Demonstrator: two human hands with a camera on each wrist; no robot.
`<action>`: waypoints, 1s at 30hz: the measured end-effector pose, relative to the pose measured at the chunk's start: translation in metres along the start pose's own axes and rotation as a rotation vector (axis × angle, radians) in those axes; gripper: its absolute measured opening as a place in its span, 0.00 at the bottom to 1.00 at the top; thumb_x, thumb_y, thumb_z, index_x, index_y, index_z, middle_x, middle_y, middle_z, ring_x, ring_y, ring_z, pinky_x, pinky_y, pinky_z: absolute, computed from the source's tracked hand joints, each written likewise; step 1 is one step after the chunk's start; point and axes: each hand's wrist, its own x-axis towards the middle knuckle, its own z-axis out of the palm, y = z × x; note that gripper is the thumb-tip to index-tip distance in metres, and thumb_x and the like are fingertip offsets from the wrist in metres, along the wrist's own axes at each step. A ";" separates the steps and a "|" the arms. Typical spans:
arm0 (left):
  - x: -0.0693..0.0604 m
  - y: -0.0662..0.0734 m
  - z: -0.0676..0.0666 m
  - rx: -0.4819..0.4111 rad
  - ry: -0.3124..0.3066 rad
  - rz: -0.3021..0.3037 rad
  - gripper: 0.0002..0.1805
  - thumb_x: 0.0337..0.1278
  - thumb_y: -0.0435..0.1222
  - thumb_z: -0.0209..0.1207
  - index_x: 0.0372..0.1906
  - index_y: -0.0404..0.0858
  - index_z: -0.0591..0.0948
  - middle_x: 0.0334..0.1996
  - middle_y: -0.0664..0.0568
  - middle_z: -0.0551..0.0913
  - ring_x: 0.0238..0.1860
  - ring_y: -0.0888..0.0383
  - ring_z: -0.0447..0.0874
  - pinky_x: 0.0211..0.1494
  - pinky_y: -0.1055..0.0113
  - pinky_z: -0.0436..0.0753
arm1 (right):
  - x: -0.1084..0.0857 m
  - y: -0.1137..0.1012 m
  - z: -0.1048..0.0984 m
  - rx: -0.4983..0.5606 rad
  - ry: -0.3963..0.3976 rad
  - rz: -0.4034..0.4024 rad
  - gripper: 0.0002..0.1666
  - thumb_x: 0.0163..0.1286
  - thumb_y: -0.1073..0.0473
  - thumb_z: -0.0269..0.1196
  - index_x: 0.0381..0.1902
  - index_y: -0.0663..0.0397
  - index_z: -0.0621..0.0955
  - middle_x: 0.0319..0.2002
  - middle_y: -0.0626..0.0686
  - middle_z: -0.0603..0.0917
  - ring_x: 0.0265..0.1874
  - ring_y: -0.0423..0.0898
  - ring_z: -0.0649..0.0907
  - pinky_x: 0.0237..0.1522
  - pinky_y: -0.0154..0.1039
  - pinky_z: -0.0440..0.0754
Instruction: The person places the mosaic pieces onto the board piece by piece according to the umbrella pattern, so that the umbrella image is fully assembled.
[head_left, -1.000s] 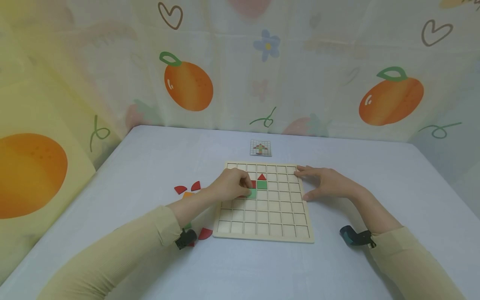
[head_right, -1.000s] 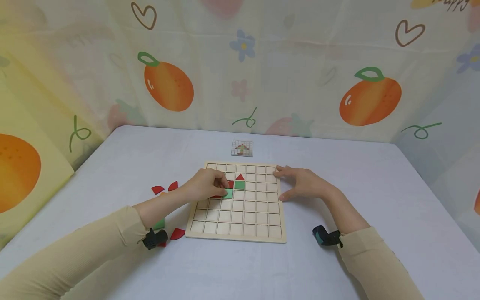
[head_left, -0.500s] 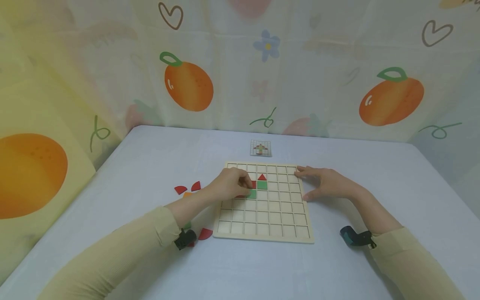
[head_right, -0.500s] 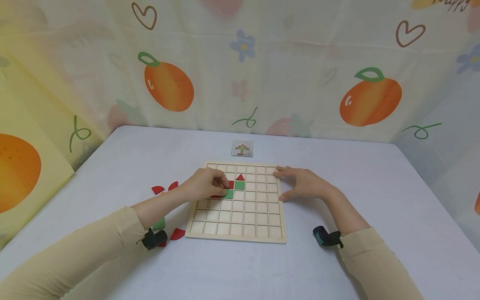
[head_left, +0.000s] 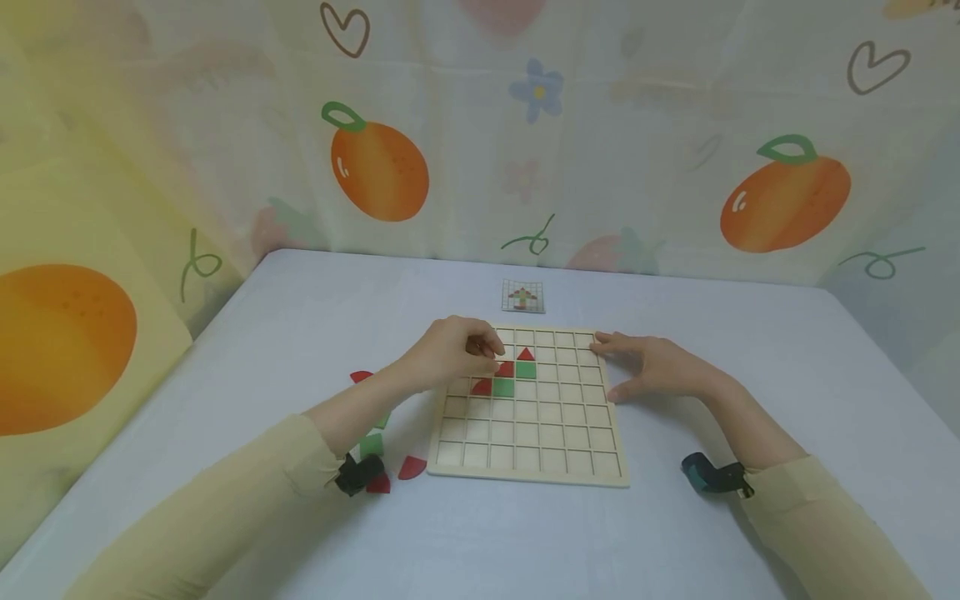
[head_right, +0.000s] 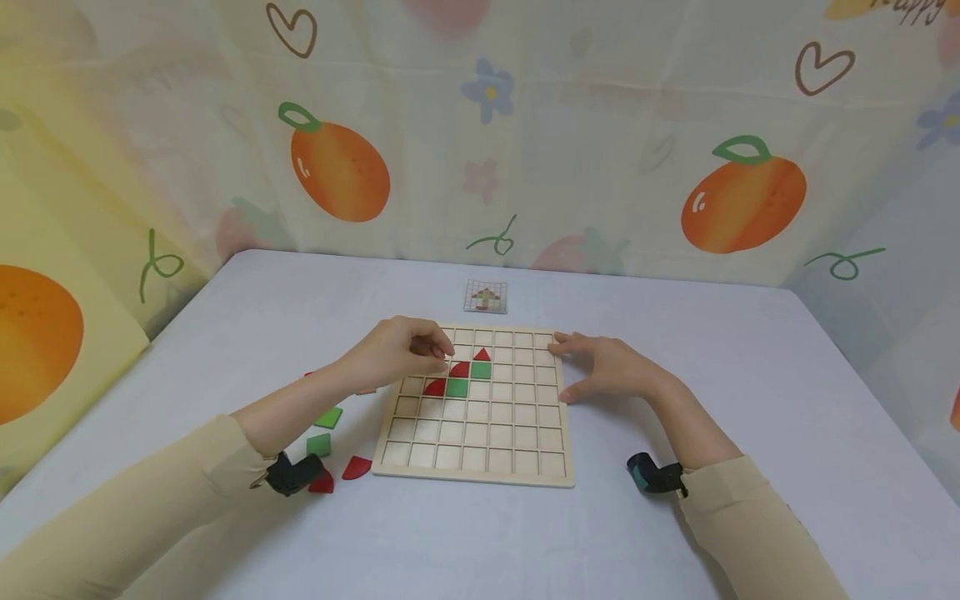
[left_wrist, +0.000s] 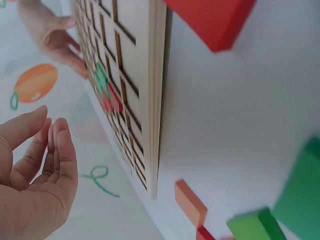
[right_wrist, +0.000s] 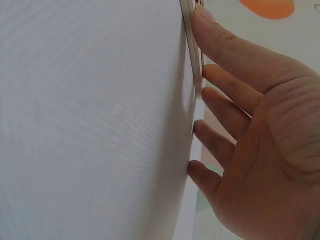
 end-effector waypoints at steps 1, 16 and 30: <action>-0.002 -0.001 -0.003 -0.007 0.008 0.004 0.10 0.64 0.32 0.68 0.48 0.34 0.86 0.40 0.48 0.87 0.41 0.56 0.83 0.48 0.69 0.82 | 0.000 0.000 0.000 0.000 0.000 0.001 0.51 0.57 0.43 0.79 0.75 0.53 0.74 0.81 0.56 0.65 0.82 0.65 0.59 0.78 0.70 0.58; -0.029 -0.045 -0.049 0.017 0.085 -0.147 0.12 0.67 0.35 0.66 0.52 0.37 0.86 0.50 0.45 0.87 0.49 0.50 0.86 0.54 0.61 0.85 | 0.000 0.000 0.000 0.005 0.000 0.003 0.51 0.57 0.43 0.79 0.74 0.53 0.74 0.81 0.56 0.64 0.82 0.66 0.59 0.78 0.70 0.57; -0.055 -0.102 -0.089 0.050 -0.092 -0.183 0.15 0.59 0.35 0.68 0.50 0.37 0.87 0.40 0.48 0.86 0.40 0.54 0.83 0.46 0.65 0.83 | 0.001 0.002 0.001 -0.002 -0.001 0.002 0.51 0.57 0.42 0.79 0.74 0.53 0.74 0.81 0.56 0.65 0.82 0.66 0.59 0.78 0.70 0.57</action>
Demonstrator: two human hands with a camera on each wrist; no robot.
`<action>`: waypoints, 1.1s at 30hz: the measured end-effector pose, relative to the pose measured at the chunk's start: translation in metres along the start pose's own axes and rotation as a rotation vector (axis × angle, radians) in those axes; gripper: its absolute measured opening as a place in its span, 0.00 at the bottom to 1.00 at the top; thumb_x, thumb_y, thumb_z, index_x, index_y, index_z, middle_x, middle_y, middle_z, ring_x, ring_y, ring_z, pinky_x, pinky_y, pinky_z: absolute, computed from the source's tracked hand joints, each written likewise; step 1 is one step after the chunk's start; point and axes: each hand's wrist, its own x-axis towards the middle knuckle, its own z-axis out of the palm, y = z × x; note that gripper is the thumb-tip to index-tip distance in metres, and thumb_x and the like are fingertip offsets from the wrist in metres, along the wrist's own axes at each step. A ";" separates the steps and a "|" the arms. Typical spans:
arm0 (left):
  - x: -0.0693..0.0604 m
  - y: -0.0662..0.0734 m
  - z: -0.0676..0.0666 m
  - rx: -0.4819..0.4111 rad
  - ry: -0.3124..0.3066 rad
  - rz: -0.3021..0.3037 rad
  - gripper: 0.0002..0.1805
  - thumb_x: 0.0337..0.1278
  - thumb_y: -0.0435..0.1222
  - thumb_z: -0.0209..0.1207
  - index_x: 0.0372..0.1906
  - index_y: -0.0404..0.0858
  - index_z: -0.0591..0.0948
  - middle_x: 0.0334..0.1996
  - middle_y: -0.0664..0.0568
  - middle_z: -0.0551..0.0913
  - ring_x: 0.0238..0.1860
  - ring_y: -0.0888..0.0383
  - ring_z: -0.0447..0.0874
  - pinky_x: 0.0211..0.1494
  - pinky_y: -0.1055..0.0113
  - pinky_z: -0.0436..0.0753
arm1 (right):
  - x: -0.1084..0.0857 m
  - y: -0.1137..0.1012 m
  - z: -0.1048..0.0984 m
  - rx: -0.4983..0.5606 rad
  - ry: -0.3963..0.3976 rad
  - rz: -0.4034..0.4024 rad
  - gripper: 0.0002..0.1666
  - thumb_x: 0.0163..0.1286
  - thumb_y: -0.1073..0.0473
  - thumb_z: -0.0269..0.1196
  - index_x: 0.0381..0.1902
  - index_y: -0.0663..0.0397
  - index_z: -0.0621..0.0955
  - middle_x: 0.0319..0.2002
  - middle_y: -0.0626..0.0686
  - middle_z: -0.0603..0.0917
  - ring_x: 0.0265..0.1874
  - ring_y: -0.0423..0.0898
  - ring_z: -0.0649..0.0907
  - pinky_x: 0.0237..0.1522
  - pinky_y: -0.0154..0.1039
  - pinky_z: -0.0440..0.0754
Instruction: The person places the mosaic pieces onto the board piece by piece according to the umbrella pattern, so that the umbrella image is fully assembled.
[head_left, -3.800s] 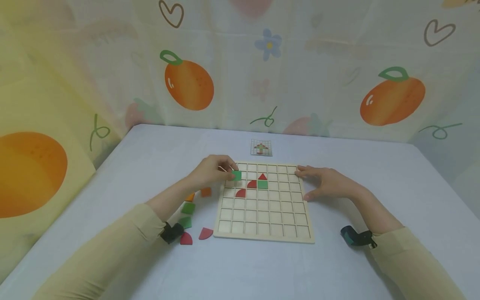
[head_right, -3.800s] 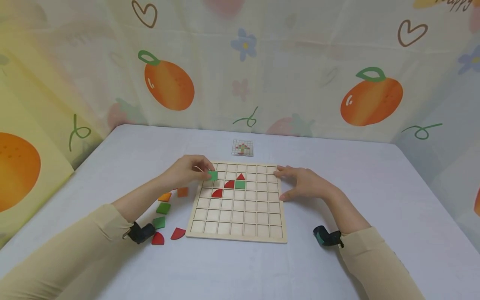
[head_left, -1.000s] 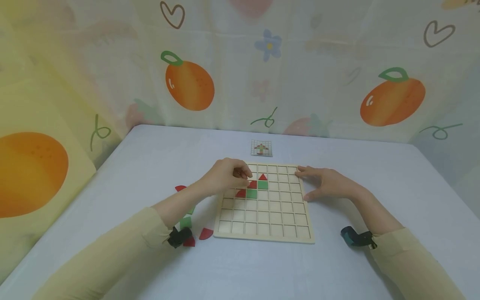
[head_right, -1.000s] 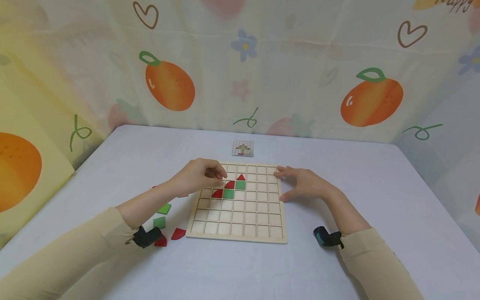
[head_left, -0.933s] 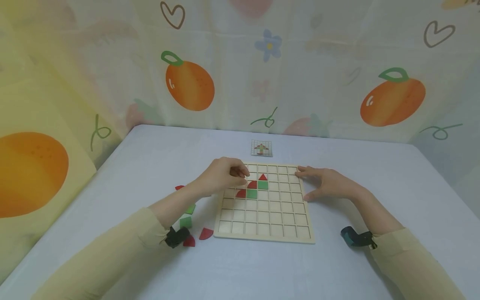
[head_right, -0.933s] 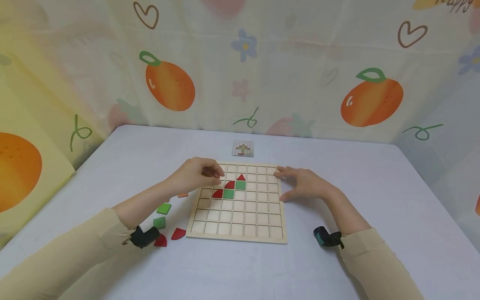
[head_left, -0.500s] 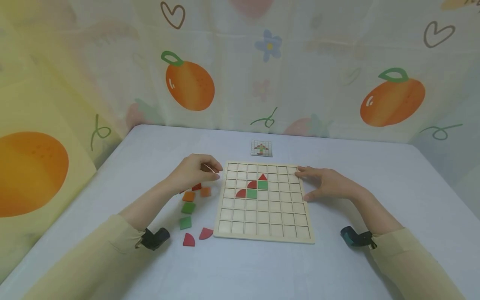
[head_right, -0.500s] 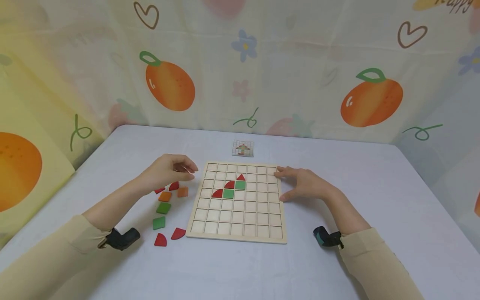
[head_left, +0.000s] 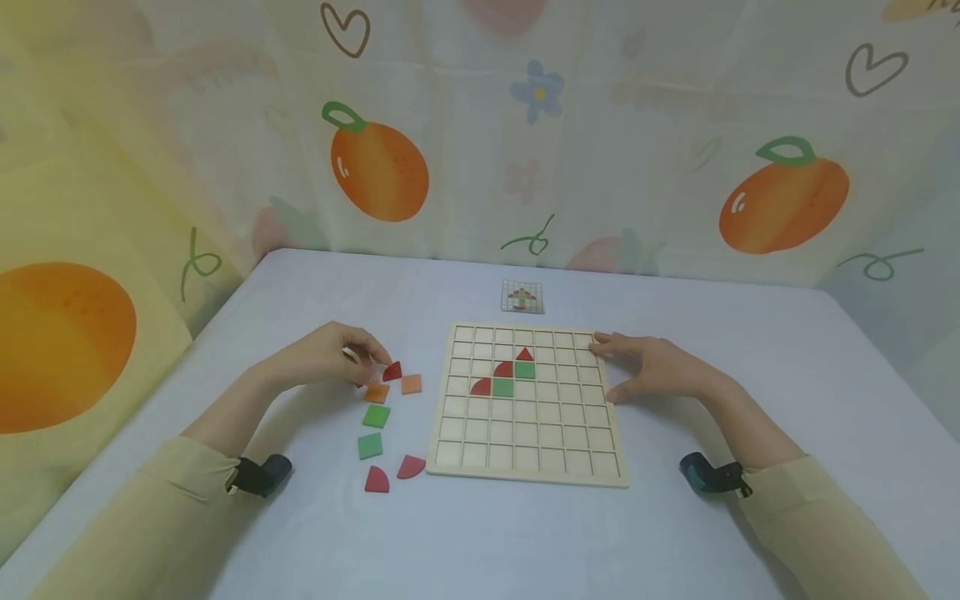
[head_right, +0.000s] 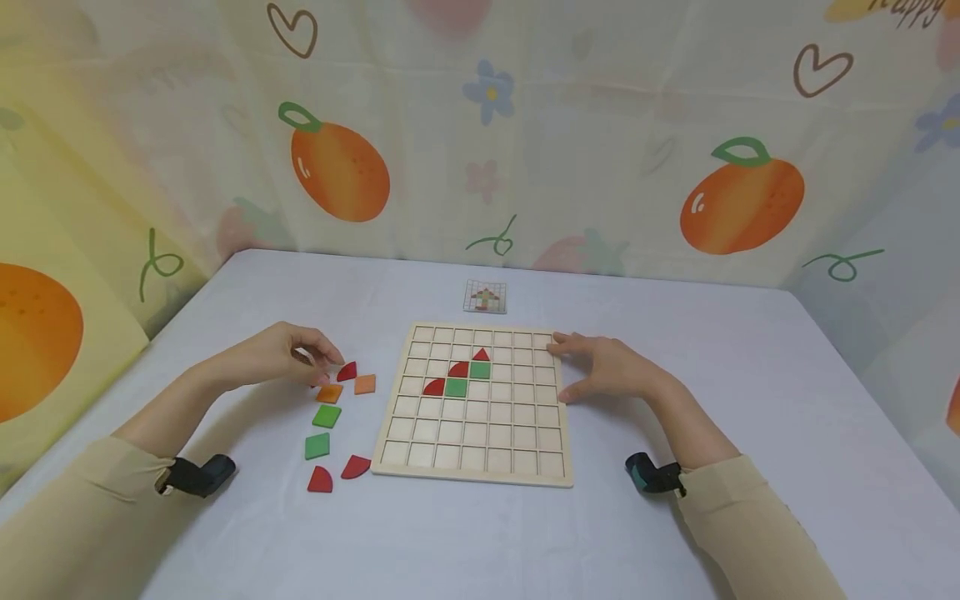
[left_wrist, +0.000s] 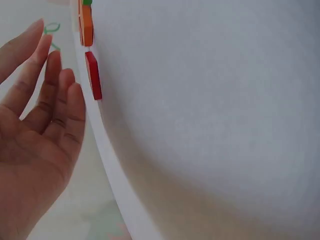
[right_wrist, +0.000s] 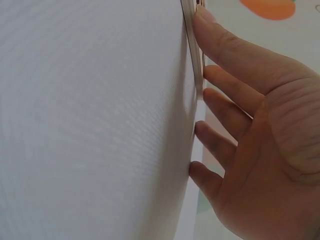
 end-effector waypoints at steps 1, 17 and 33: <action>-0.001 -0.003 -0.001 -0.001 -0.008 0.004 0.15 0.59 0.35 0.69 0.50 0.37 0.88 0.40 0.48 0.87 0.41 0.54 0.83 0.47 0.65 0.82 | 0.000 0.000 0.000 0.000 -0.001 0.002 0.51 0.57 0.42 0.79 0.74 0.53 0.74 0.81 0.56 0.65 0.82 0.66 0.59 0.78 0.70 0.57; -0.002 -0.017 0.004 0.108 -0.047 0.065 0.12 0.57 0.36 0.71 0.46 0.42 0.89 0.51 0.48 0.86 0.54 0.51 0.78 0.59 0.61 0.79 | -0.001 -0.001 0.000 0.005 -0.002 0.006 0.51 0.56 0.41 0.79 0.74 0.51 0.75 0.81 0.55 0.65 0.82 0.65 0.59 0.78 0.70 0.57; 0.000 -0.008 0.012 0.170 -0.022 0.037 0.09 0.56 0.32 0.70 0.42 0.42 0.87 0.51 0.45 0.83 0.54 0.49 0.77 0.63 0.50 0.84 | -0.001 -0.002 -0.001 -0.006 0.001 0.002 0.51 0.56 0.42 0.79 0.74 0.52 0.75 0.81 0.56 0.66 0.82 0.65 0.59 0.78 0.70 0.57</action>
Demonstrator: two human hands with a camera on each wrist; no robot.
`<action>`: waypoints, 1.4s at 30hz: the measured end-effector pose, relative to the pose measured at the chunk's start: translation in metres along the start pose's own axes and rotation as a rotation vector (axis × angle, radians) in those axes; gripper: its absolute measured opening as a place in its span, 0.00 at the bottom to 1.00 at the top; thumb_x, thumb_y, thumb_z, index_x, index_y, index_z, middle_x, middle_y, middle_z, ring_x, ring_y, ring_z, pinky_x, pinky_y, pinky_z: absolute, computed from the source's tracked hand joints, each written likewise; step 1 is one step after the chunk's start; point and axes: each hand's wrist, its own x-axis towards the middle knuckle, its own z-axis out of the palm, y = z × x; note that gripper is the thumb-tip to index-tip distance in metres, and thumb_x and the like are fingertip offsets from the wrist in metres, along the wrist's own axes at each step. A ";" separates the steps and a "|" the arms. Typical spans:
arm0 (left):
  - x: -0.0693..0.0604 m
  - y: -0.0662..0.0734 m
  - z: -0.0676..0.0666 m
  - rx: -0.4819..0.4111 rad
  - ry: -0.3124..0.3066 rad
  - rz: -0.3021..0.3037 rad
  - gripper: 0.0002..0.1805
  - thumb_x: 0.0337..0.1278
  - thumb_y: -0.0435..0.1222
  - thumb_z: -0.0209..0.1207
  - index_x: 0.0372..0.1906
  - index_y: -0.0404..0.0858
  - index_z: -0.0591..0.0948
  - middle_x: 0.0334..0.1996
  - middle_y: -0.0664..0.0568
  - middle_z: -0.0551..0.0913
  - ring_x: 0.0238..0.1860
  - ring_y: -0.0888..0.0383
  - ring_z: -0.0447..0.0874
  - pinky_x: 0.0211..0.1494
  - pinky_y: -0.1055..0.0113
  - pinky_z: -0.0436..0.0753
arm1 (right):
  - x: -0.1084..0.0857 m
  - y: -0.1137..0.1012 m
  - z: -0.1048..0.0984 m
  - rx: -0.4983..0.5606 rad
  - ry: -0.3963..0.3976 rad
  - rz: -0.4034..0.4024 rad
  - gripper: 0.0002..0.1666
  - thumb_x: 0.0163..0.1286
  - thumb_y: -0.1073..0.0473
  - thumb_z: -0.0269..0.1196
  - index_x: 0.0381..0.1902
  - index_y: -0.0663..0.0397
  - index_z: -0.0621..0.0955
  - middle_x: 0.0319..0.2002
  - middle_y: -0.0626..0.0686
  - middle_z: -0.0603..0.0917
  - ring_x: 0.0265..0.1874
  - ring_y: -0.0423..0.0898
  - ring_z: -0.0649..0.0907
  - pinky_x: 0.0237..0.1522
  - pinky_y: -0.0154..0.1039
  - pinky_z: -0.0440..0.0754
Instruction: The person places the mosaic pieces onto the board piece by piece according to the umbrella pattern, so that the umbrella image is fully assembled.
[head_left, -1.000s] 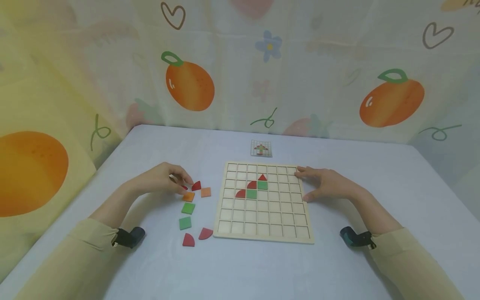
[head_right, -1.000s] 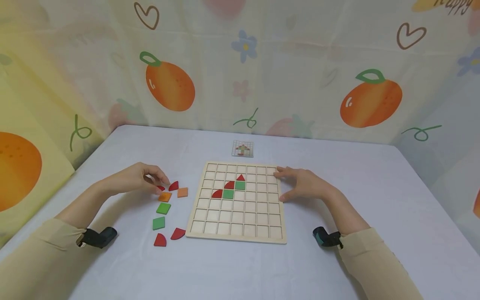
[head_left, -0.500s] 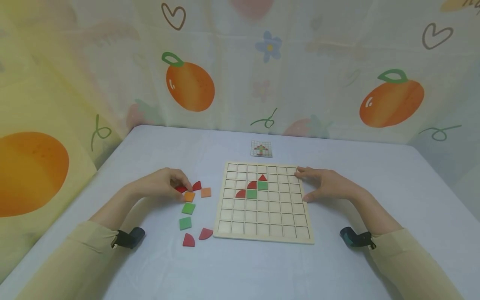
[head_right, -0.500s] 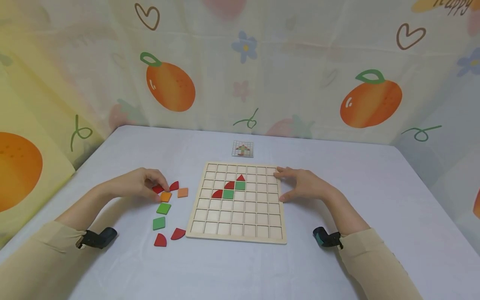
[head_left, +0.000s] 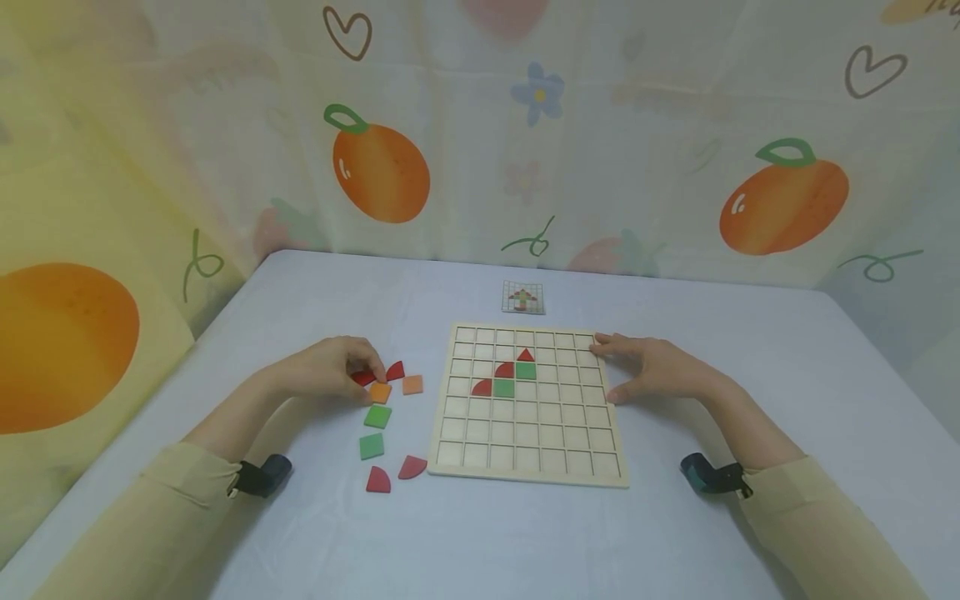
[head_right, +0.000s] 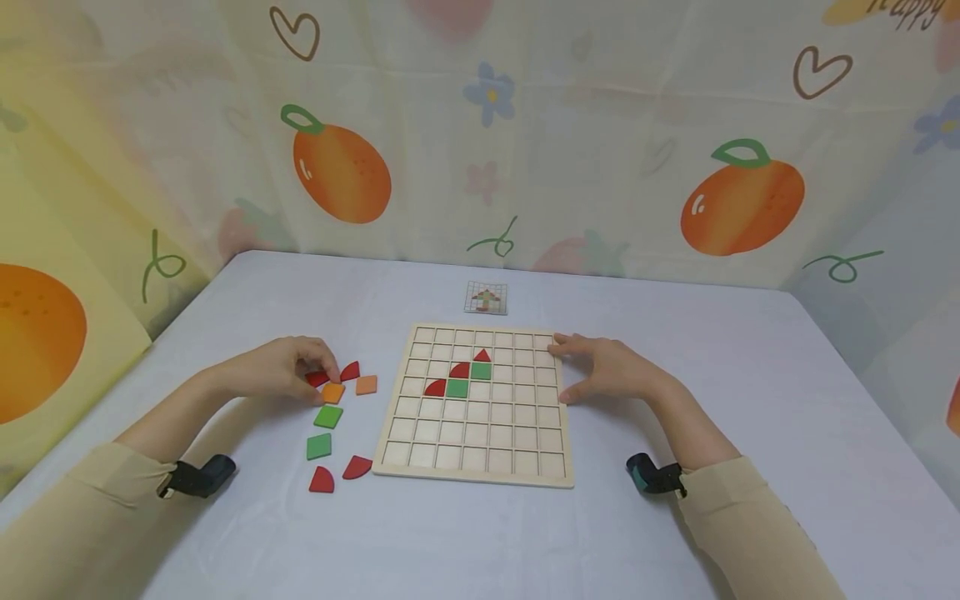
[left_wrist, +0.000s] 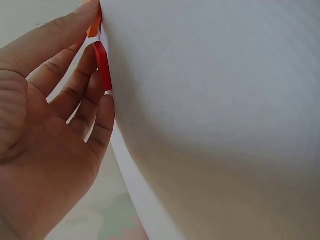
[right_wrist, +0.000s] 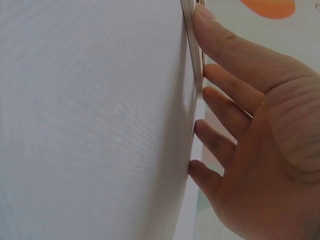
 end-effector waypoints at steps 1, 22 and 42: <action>0.000 0.000 0.000 -0.004 0.000 0.002 0.09 0.56 0.32 0.70 0.42 0.42 0.87 0.50 0.46 0.84 0.54 0.49 0.77 0.63 0.50 0.84 | 0.000 0.000 0.000 -0.001 0.000 -0.001 0.51 0.56 0.42 0.79 0.74 0.52 0.75 0.81 0.56 0.66 0.82 0.65 0.59 0.78 0.70 0.57; 0.002 0.008 0.001 -0.023 0.091 0.016 0.04 0.58 0.28 0.69 0.33 0.40 0.86 0.37 0.51 0.87 0.48 0.50 0.81 0.52 0.58 0.85 | 0.000 0.001 -0.001 0.003 -0.003 -0.010 0.50 0.57 0.42 0.79 0.74 0.51 0.75 0.81 0.55 0.66 0.82 0.64 0.59 0.78 0.71 0.57; 0.012 0.028 -0.002 -0.148 0.107 0.048 0.05 0.61 0.35 0.70 0.40 0.40 0.86 0.38 0.50 0.89 0.36 0.54 0.83 0.38 0.65 0.83 | 0.002 0.004 0.000 -0.001 -0.001 -0.001 0.50 0.57 0.42 0.79 0.75 0.50 0.75 0.81 0.53 0.65 0.82 0.64 0.59 0.78 0.71 0.57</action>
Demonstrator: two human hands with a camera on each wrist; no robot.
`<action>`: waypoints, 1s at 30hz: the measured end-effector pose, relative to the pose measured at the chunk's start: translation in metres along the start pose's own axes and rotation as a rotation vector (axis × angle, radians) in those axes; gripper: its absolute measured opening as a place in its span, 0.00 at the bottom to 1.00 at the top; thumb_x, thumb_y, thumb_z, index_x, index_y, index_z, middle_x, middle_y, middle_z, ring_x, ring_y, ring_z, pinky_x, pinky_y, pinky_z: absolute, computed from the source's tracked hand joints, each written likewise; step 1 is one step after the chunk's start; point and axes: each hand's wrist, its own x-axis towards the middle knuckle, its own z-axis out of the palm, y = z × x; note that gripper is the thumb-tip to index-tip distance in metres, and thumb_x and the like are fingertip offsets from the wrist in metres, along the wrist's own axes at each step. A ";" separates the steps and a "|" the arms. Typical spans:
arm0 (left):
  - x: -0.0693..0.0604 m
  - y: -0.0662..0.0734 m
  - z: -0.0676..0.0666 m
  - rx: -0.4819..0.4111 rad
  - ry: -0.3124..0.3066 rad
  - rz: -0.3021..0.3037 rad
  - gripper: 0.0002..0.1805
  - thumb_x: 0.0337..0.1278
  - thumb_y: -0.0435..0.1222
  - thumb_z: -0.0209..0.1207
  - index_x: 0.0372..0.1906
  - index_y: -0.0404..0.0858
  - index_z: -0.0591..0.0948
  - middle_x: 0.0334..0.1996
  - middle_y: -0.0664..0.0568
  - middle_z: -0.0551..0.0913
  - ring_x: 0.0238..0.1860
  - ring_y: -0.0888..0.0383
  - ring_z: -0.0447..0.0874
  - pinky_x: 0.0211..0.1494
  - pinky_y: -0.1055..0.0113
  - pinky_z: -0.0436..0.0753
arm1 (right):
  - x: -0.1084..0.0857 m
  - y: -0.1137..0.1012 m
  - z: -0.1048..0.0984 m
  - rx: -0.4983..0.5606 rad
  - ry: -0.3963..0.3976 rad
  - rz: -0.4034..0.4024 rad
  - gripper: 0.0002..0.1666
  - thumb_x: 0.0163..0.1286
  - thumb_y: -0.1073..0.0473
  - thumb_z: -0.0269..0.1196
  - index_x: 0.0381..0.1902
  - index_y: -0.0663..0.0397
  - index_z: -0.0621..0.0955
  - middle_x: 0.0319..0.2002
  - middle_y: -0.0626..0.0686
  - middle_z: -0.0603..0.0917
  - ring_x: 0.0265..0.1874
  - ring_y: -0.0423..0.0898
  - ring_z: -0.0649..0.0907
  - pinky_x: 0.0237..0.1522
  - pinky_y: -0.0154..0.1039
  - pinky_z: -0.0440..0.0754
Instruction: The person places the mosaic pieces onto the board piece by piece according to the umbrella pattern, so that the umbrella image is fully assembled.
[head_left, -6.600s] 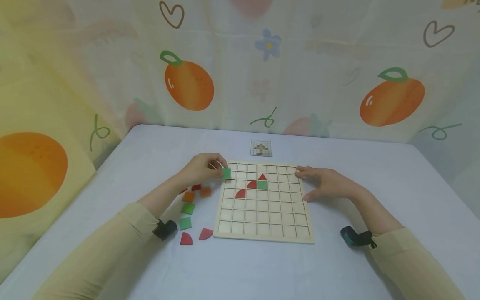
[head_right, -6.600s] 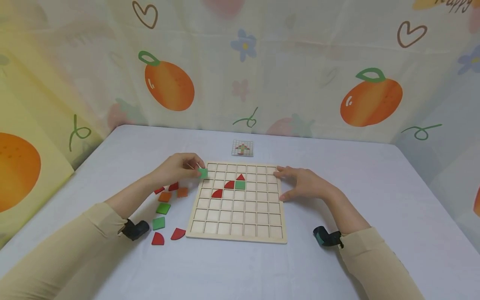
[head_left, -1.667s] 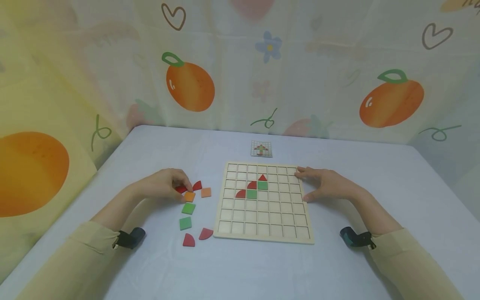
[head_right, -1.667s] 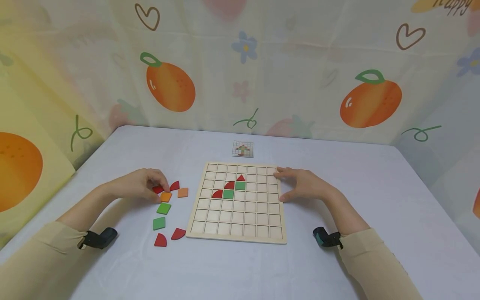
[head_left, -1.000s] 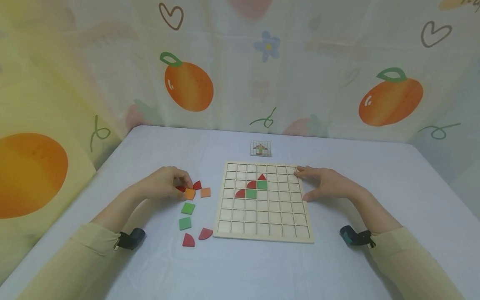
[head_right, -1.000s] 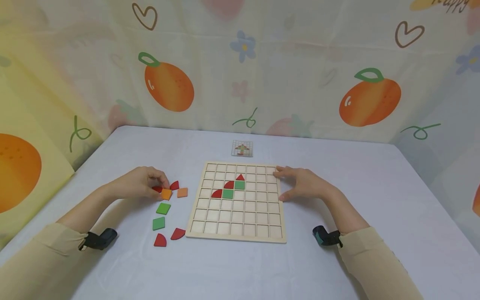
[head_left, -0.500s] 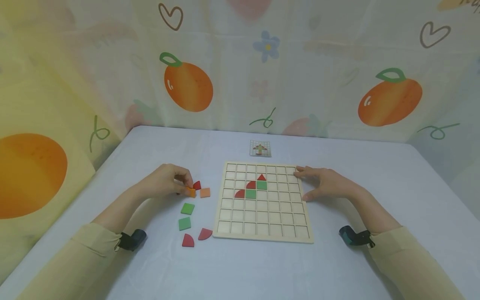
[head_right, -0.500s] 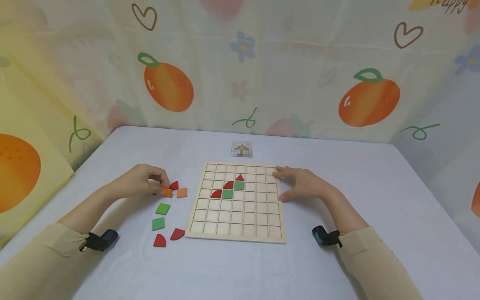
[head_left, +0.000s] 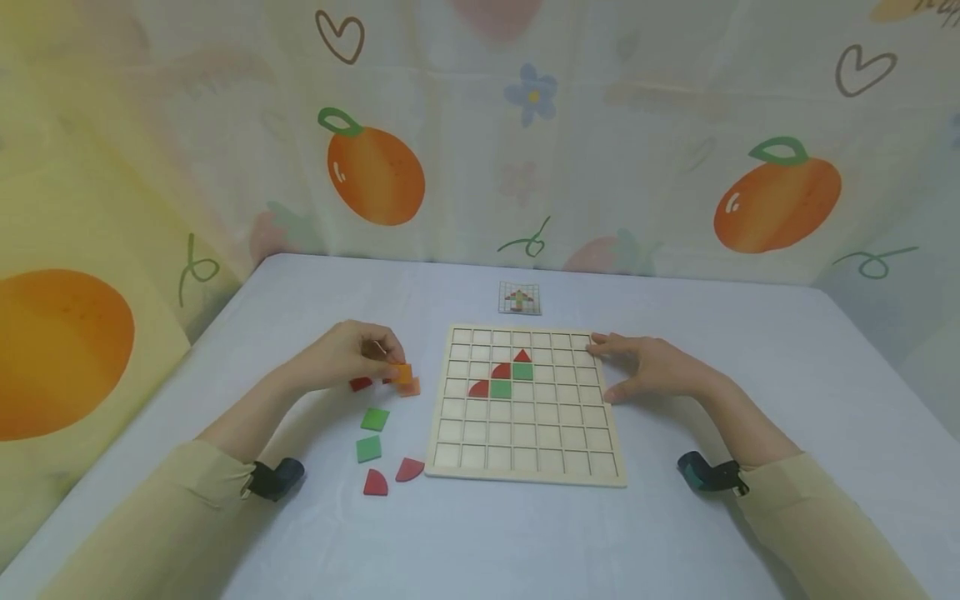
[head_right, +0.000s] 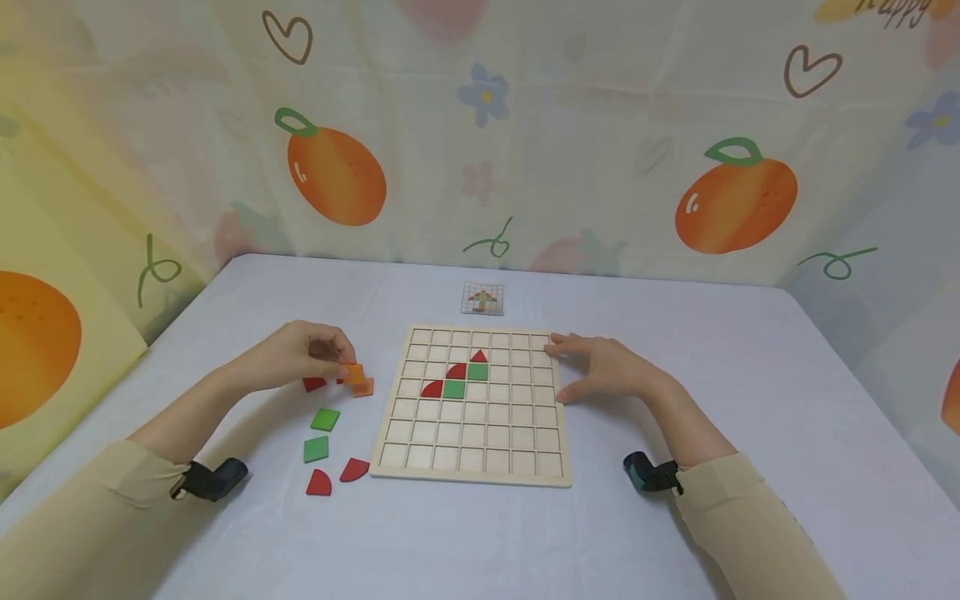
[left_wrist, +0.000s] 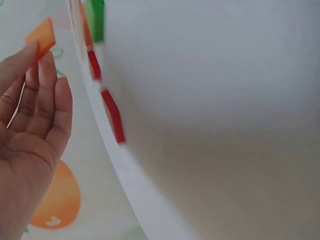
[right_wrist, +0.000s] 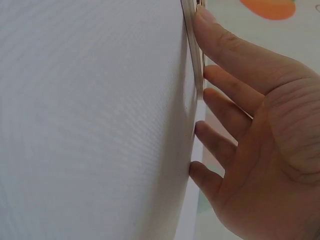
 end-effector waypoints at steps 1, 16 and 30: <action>0.002 0.003 0.001 -0.011 -0.005 0.001 0.06 0.62 0.35 0.70 0.41 0.40 0.86 0.38 0.50 0.89 0.36 0.53 0.83 0.38 0.65 0.82 | 0.000 0.000 0.000 -0.001 0.000 0.001 0.50 0.57 0.42 0.79 0.75 0.50 0.75 0.81 0.53 0.65 0.82 0.64 0.59 0.78 0.70 0.57; 0.027 0.055 0.037 -0.148 0.023 0.049 0.08 0.64 0.36 0.69 0.45 0.40 0.88 0.45 0.49 0.88 0.48 0.53 0.86 0.57 0.62 0.82 | -0.001 -0.002 0.001 -0.015 0.007 -0.007 0.50 0.58 0.43 0.78 0.74 0.52 0.75 0.81 0.55 0.65 0.82 0.65 0.60 0.78 0.71 0.57; 0.048 0.084 0.073 -0.129 -0.043 0.088 0.05 0.62 0.33 0.68 0.42 0.39 0.88 0.37 0.53 0.86 0.37 0.60 0.80 0.45 0.71 0.78 | 0.000 -0.003 0.001 -0.021 0.004 -0.011 0.49 0.57 0.42 0.78 0.74 0.51 0.75 0.81 0.56 0.66 0.81 0.65 0.60 0.77 0.70 0.59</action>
